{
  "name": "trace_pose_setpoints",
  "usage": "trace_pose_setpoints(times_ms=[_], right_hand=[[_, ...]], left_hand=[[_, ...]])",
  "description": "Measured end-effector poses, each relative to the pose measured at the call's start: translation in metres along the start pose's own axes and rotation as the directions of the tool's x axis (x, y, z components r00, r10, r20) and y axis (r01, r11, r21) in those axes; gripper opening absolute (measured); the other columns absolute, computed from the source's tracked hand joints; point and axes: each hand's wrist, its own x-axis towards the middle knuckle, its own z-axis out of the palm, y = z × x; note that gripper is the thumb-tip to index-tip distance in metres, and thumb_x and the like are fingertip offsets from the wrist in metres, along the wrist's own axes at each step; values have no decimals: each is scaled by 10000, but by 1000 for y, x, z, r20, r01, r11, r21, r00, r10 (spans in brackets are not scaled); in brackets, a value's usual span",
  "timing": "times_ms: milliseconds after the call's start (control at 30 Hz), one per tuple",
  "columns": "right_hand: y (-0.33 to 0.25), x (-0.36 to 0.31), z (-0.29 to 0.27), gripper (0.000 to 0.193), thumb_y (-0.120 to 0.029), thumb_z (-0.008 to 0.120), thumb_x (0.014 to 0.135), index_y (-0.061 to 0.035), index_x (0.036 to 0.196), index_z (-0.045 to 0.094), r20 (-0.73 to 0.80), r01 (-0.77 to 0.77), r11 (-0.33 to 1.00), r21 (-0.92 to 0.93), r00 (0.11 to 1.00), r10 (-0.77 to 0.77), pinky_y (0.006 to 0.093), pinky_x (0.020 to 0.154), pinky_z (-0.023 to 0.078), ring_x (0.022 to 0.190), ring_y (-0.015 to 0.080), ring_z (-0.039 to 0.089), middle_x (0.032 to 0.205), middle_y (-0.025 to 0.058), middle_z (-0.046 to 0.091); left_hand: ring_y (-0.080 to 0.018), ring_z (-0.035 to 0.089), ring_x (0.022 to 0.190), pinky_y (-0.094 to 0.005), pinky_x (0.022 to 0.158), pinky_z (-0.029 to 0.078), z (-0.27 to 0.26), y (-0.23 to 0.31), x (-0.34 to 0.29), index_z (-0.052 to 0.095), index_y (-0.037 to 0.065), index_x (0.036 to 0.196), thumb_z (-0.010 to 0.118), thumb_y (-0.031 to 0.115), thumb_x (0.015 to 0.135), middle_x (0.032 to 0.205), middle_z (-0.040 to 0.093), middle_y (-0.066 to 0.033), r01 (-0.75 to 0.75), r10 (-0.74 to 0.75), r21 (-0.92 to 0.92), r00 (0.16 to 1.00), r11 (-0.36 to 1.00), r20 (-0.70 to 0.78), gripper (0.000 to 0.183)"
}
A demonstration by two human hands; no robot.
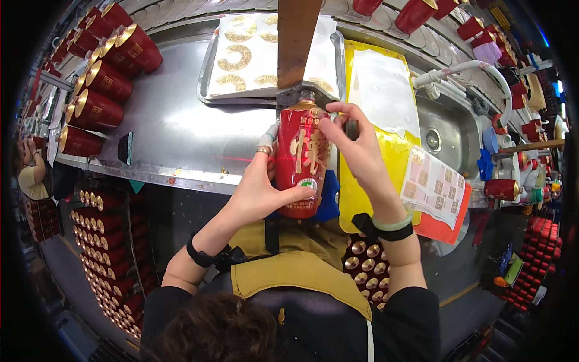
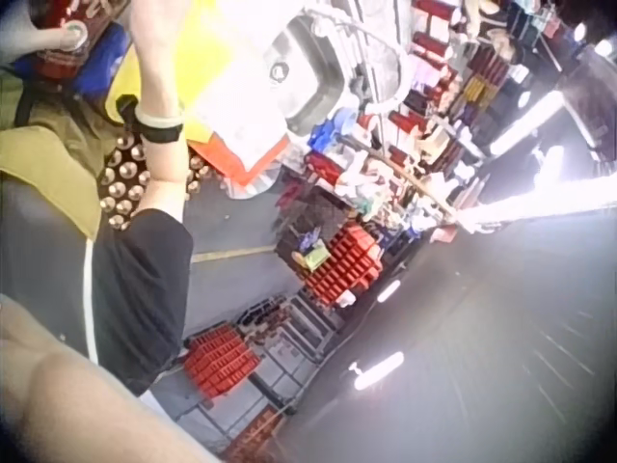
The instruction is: Applying decorative gold foil and brand labels to red bottles on an assembly line.
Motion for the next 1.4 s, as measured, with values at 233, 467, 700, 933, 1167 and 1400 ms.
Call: trace_pose_setpoints(times_ms=[233,467,700,933,1167,1400], right_hand=[[5,-10,16,540,-196,857,860,-29,1290,576,-79,-68,987,146,994,80,183,662,394,760,24,448,851,-69,450],[7,-9,22,483,-191,849,871,-39,1257,600,-135,-90,969,231,983,124,173,658,360,745,24,406,856,-75,425],[4,-13,25,487,-176,852,867,-40,1262,601,-151,-49,987,150,986,72,169,663,354,759,27,393,877,-72,421],[6,-12,21,492,-187,853,867,-36,1268,612,-143,-49,985,164,987,73,170,663,374,733,19,420,863,-76,442],[-1,-8,14,518,-245,847,873,-10,1271,614,-79,-64,986,154,994,77,178,680,415,764,29,514,837,-62,513],[12,-8,16,694,-266,917,788,20,1313,564,-115,-9,996,90,993,20,211,679,496,778,57,530,890,-29,520]], left_hand=[[-253,435,1432,-427,1184,405,-3,-8,-2,9,-24,1610,880,153,814,1547,371,-201,-45,63,-142,990,989,126,1194],[-238,515,1357,-411,1147,445,4,-4,-1,25,-44,1600,882,150,808,1491,441,-195,-20,33,-170,997,985,74,1183],[-243,527,1342,-389,1135,447,10,-12,-2,26,-31,1609,891,196,789,1485,452,-198,-46,49,-112,999,993,21,1214],[-248,468,1394,-400,1170,403,9,-12,-1,15,-10,1620,889,166,793,1521,404,-186,-83,88,-176,996,981,20,1216],[-259,375,1466,-426,1232,300,-1,-11,0,114,-78,1591,754,104,924,1571,341,-213,-121,113,-400,993,909,-44,942],[-262,518,1346,-411,1146,430,16,-8,-11,182,-69,1553,922,228,758,1447,467,-213,-81,75,-136,996,987,-50,1126]])
